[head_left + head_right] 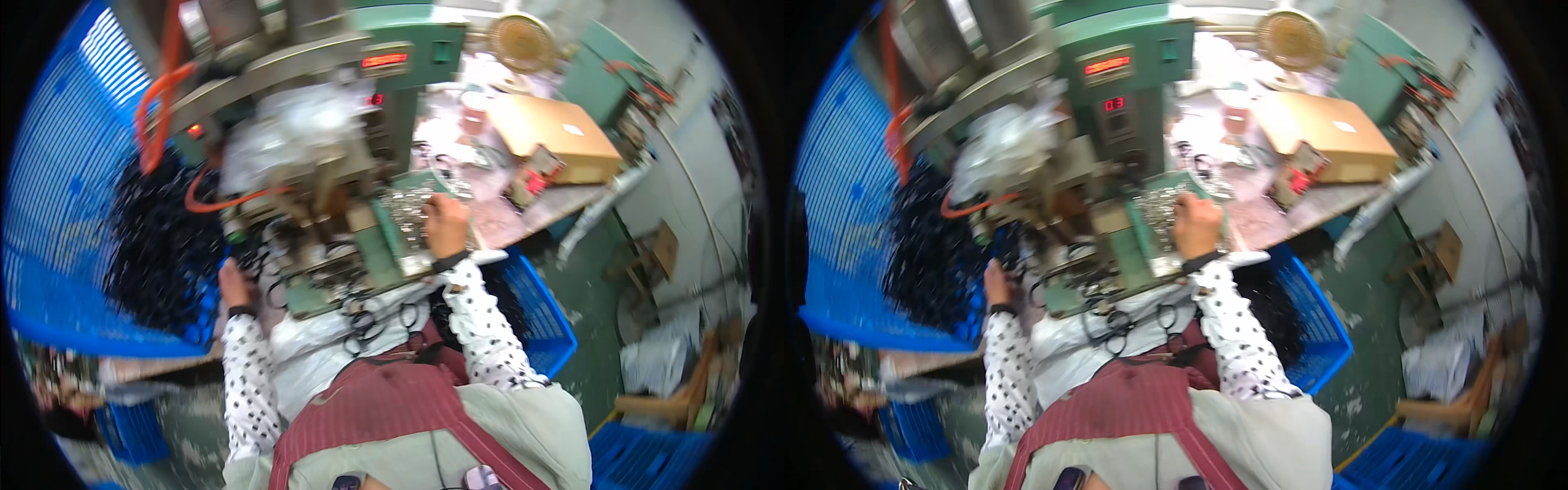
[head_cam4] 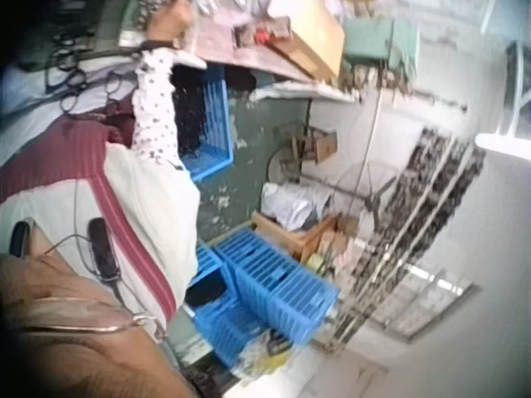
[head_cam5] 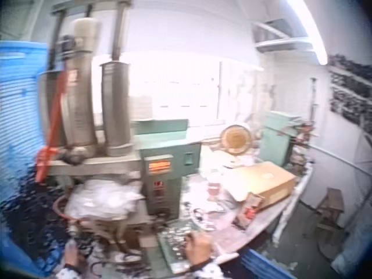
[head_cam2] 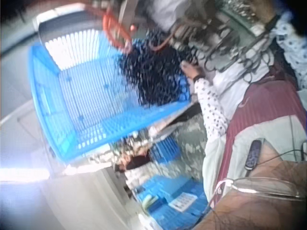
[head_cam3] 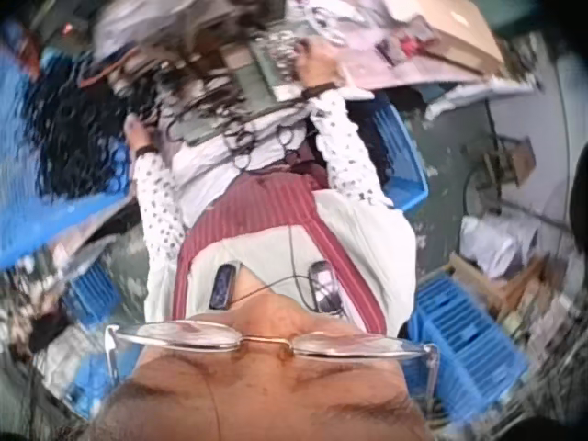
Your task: The person repeatedly picks black plastic rings from a blue basket, places them into a press machine, and inserts small metal pins from a tray. After each press cycle, the person removes the assembled ring and pin and places it on the table. The process is repeated continuously throughout the clip.
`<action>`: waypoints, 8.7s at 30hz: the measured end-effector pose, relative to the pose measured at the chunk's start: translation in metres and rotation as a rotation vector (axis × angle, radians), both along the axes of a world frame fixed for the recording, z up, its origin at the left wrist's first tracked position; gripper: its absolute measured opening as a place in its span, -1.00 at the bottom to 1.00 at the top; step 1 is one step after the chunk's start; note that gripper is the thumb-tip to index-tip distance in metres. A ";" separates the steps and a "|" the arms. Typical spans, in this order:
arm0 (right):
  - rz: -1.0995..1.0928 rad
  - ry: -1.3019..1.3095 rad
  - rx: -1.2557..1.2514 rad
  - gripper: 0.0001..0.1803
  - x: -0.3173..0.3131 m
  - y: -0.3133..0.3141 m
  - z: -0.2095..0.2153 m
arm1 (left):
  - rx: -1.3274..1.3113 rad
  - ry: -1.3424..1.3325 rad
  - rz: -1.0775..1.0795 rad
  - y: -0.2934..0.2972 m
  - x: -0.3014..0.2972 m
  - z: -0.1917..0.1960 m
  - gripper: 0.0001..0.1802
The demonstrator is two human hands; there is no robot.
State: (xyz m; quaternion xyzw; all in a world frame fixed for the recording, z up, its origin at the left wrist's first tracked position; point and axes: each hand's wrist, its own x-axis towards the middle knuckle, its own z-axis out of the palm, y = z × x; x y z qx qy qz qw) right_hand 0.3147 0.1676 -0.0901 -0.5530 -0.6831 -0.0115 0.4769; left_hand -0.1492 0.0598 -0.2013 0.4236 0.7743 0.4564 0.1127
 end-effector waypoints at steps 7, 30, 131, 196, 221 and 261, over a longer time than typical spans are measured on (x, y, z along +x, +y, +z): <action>-0.056 0.061 0.023 -0.90 0.007 -0.009 0.013 | 0.104 -0.320 0.082 0.002 0.045 0.052 -0.59; 0.593 0.671 -0.560 -0.55 -0.079 -0.073 0.130 | 0.591 0.401 -0.290 -0.045 0.185 0.207 -0.78; 0.025 -0.235 -0.096 -0.87 0.012 0.000 -0.002 | 0.675 0.556 -1.026 -0.036 0.231 0.210 -0.52; -0.078 0.061 -0.365 -0.68 0.019 0.016 0.004 | 0.664 0.572 -1.081 -0.035 0.233 0.217 -0.51; -0.073 -0.040 0.007 -0.91 0.004 -0.010 0.010 | -0.027 0.677 -0.053 0.047 0.062 0.109 -0.58; 0.639 0.748 -0.469 -0.66 -0.089 -0.061 0.114 | 0.673 0.387 -0.334 -0.054 0.186 0.247 -0.84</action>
